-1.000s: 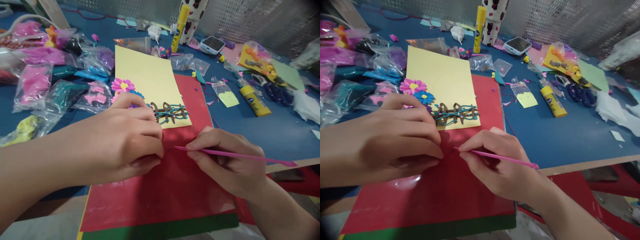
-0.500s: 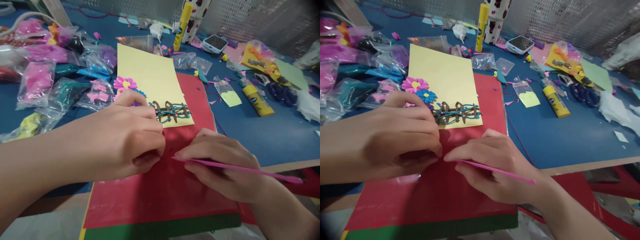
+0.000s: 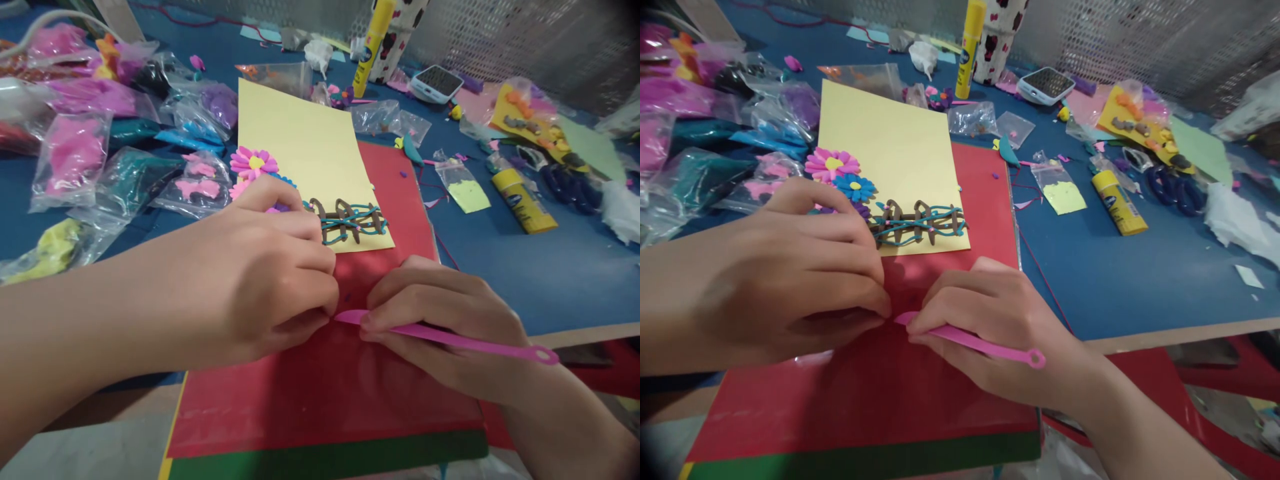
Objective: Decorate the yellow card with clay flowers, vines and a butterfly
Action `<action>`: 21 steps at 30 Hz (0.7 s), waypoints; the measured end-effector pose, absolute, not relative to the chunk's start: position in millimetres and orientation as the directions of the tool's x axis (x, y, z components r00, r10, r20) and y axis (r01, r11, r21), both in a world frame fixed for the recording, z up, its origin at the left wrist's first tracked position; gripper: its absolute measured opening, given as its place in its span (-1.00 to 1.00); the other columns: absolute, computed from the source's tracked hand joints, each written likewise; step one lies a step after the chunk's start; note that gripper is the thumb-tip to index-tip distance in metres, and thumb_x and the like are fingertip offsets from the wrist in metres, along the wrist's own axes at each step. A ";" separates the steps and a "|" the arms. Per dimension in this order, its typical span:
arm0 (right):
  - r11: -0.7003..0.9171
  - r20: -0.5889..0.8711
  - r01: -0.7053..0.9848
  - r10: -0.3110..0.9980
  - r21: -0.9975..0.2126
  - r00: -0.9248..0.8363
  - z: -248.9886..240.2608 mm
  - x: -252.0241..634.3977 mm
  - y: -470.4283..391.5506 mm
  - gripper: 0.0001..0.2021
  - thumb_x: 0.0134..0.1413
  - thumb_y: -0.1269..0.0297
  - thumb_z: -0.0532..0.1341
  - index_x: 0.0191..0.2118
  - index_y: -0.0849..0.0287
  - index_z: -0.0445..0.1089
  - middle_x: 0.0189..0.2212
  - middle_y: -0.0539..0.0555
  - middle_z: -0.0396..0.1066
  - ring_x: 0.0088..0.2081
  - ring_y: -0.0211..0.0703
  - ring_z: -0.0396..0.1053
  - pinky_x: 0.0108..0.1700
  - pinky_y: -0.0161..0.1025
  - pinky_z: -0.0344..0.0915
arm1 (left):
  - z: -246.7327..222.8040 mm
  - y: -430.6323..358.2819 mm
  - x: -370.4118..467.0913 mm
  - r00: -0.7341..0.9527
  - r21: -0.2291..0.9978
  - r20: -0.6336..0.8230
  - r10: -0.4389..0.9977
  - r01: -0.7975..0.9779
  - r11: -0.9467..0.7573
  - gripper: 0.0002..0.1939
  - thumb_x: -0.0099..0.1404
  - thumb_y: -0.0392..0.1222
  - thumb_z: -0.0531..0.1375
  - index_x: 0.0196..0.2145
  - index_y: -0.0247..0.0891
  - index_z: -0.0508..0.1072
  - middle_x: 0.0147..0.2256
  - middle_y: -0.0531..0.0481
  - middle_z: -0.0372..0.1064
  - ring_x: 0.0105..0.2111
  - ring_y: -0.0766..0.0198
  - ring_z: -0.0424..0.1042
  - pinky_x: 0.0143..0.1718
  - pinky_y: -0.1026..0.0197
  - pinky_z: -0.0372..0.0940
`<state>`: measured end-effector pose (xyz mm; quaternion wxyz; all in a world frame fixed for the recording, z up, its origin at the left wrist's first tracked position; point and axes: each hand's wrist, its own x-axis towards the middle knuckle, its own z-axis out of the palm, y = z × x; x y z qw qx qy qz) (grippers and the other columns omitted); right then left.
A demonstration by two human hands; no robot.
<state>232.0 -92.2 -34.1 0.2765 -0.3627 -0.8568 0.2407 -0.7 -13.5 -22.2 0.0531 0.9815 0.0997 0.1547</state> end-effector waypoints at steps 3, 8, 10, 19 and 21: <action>0.629 0.311 0.485 0.750 -0.608 -0.583 -35.3 232.0 -91.7 -0.89 0.14 0.47 0.25 -0.23 0.14 0.43 -0.30 -0.03 0.50 -0.26 -0.35 0.44 -0.20 -0.36 0.32 | -21.9 -13.8 0.5 0.934 0.107 0.308 0.181 0.155 -0.982 -0.76 0.37 -0.16 0.05 -0.36 -0.10 0.49 -0.43 0.12 0.43 -0.36 0.23 0.37 -0.04 0.05 0.05; 0.640 0.336 0.466 0.743 -0.611 -0.580 -35.8 230.7 -90.5 -0.92 0.14 0.47 0.26 -0.24 0.18 0.43 -0.31 -0.03 0.50 -0.25 -0.37 0.43 -0.20 -0.38 0.31 | -22.2 -12.8 0.8 0.931 0.141 0.314 0.184 0.146 -0.979 -0.78 0.35 -0.15 0.08 -0.41 -0.13 0.48 -0.44 0.12 0.41 -0.36 0.23 0.39 -0.04 0.04 0.09; 0.637 0.340 0.460 0.745 -0.618 -0.574 -35.2 230.5 -90.9 -0.93 0.14 0.47 0.26 -0.25 0.19 0.43 -0.32 -0.03 0.50 -0.26 -0.37 0.43 -0.21 -0.38 0.31 | -22.2 -12.4 0.3 0.928 0.191 0.309 0.208 0.154 -0.970 -0.80 0.32 -0.15 0.12 -0.44 -0.13 0.46 -0.45 0.12 0.40 -0.36 0.24 0.39 -0.02 0.04 0.11; 0.635 0.335 0.478 0.750 -0.606 -0.571 -34.0 229.0 -89.3 -0.95 0.15 0.45 0.25 -0.28 0.19 0.43 -0.36 -0.01 0.51 -0.30 -0.35 0.45 -0.28 -0.37 0.33 | -23.8 -11.0 -1.0 0.915 0.309 0.306 0.263 0.165 -0.937 -0.83 0.29 -0.16 0.16 -0.46 -0.12 0.45 -0.48 0.13 0.37 -0.38 0.27 0.37 -0.02 0.04 0.13; 0.637 0.344 0.469 0.748 -0.612 -0.568 -33.4 228.2 -88.5 -0.95 0.14 0.46 0.25 -0.29 0.19 0.43 -0.38 0.00 0.50 -0.32 -0.33 0.45 -0.31 -0.36 0.33 | -22.4 -11.7 0.1 0.908 0.329 0.317 0.275 0.167 -0.930 -0.81 0.28 -0.17 0.15 -0.49 -0.13 0.44 -0.50 0.12 0.37 -0.40 0.27 0.36 -0.03 0.03 0.13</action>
